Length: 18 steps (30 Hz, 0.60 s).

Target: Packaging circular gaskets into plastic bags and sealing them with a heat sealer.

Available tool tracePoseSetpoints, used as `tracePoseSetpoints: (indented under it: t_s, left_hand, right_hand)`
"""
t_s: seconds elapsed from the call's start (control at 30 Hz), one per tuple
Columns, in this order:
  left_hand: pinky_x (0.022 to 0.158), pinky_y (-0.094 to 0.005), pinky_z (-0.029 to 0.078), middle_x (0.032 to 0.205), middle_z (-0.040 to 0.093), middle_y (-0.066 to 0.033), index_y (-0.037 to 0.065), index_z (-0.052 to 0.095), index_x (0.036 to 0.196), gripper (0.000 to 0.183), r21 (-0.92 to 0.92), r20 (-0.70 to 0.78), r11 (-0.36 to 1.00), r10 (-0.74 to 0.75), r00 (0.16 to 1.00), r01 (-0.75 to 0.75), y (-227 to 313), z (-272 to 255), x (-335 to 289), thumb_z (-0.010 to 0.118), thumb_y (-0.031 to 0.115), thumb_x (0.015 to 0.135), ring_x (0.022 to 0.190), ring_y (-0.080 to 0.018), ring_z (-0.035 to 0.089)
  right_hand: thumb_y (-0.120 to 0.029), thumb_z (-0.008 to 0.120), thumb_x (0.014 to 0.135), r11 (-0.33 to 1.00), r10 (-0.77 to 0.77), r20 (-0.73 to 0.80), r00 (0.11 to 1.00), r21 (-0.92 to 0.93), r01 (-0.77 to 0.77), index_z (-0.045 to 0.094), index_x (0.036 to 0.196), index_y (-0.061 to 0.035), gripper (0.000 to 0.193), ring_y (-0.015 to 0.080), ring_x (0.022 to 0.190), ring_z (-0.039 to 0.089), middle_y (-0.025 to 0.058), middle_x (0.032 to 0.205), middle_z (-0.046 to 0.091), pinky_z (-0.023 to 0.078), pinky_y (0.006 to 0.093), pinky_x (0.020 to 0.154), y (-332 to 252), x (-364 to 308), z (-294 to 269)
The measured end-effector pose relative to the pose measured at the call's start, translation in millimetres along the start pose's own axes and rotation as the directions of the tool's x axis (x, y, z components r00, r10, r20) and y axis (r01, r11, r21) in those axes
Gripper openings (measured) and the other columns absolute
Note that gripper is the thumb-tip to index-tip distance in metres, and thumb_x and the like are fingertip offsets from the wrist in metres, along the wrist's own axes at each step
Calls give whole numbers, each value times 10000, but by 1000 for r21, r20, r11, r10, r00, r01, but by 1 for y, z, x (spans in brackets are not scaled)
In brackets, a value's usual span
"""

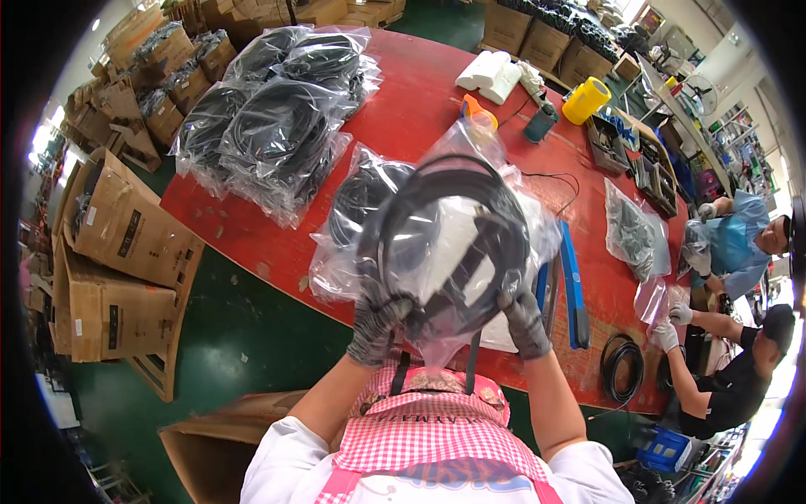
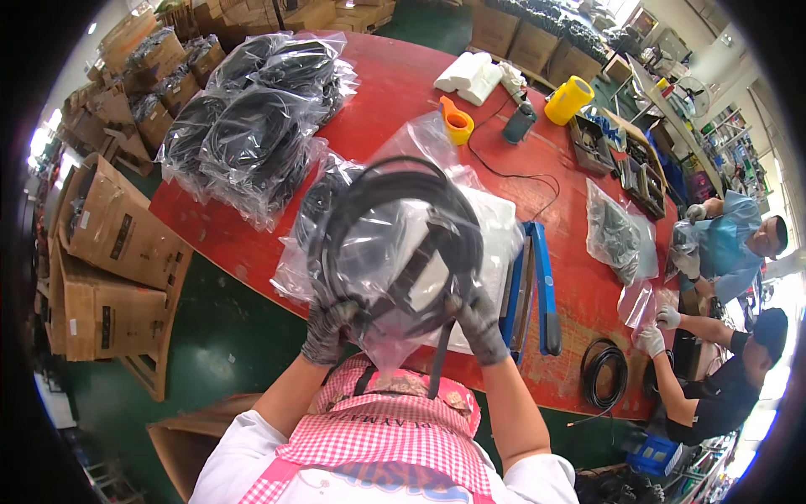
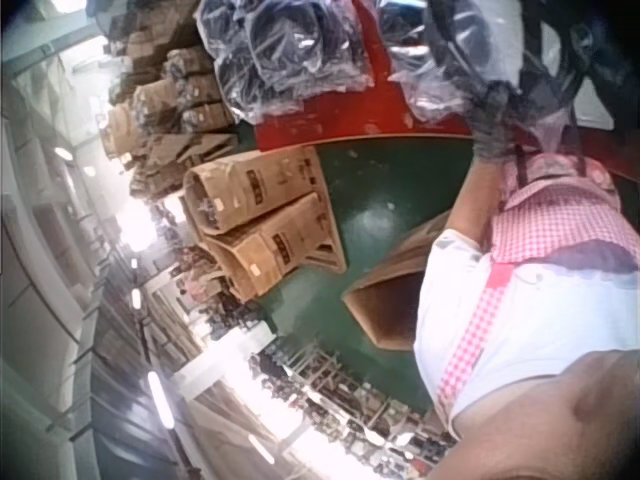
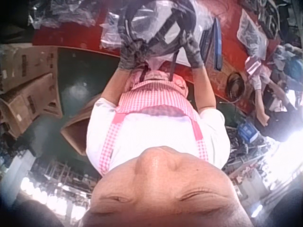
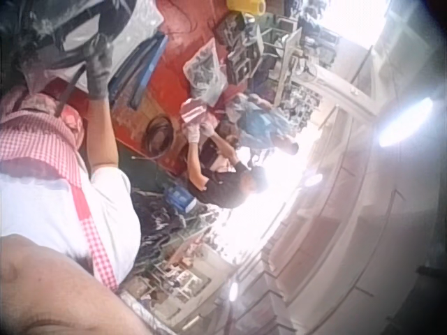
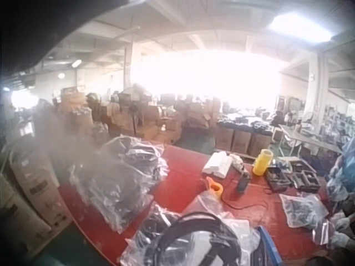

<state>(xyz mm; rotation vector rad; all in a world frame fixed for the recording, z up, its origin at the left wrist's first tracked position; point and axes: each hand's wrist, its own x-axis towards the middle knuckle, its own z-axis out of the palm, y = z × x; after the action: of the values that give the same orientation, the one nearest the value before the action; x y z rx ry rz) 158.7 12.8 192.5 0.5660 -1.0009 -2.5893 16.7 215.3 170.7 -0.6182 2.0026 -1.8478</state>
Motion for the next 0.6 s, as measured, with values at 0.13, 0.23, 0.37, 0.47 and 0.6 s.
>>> tracePoseSetpoints:
  t_s: [0.13,0.23,0.37,0.47,0.6]
  left_hand:
    - [607,-230,479,767,605,-50,28,567,891,256,10,-138,983,183,973,-183,21,-20,35,693,139,698,684,-150,585]
    - [607,-235,482,748,592,-43,40,564,902,320,192,-217,979,107,970,-66,19,-63,63,680,281,726,656,-145,576]
    - [392,-290,458,563,555,-86,57,575,846,461,532,-509,646,-273,816,548,42,-65,66,604,503,732,419,-180,533]
    - [347,-300,450,524,550,-92,70,580,812,511,566,-557,563,-277,783,602,42,-73,61,538,574,741,380,-190,533]
    - [530,-320,474,551,550,-87,40,555,835,488,914,-406,37,88,909,405,54,-68,46,528,523,770,514,-220,575]
  right_hand:
    - [-353,622,757,907,174,19,984,387,-168,513,960,-44,385,91,601,469,-12,699,526,389,254,551,-41,64,68]
    - [-381,654,721,915,283,4,959,298,-272,524,961,-8,462,105,599,484,17,687,539,408,259,562,10,119,88]
    - [-546,698,556,699,179,-431,885,-578,-423,503,1036,59,797,351,1066,430,248,1091,470,358,402,888,26,122,109]
    - [-540,703,572,867,272,-292,917,-338,-365,445,1117,55,847,325,1057,445,229,1115,466,360,373,893,32,118,114]
    - [-484,637,701,977,212,-309,927,46,-208,456,1122,26,686,301,956,525,216,1030,538,403,341,840,89,88,113]
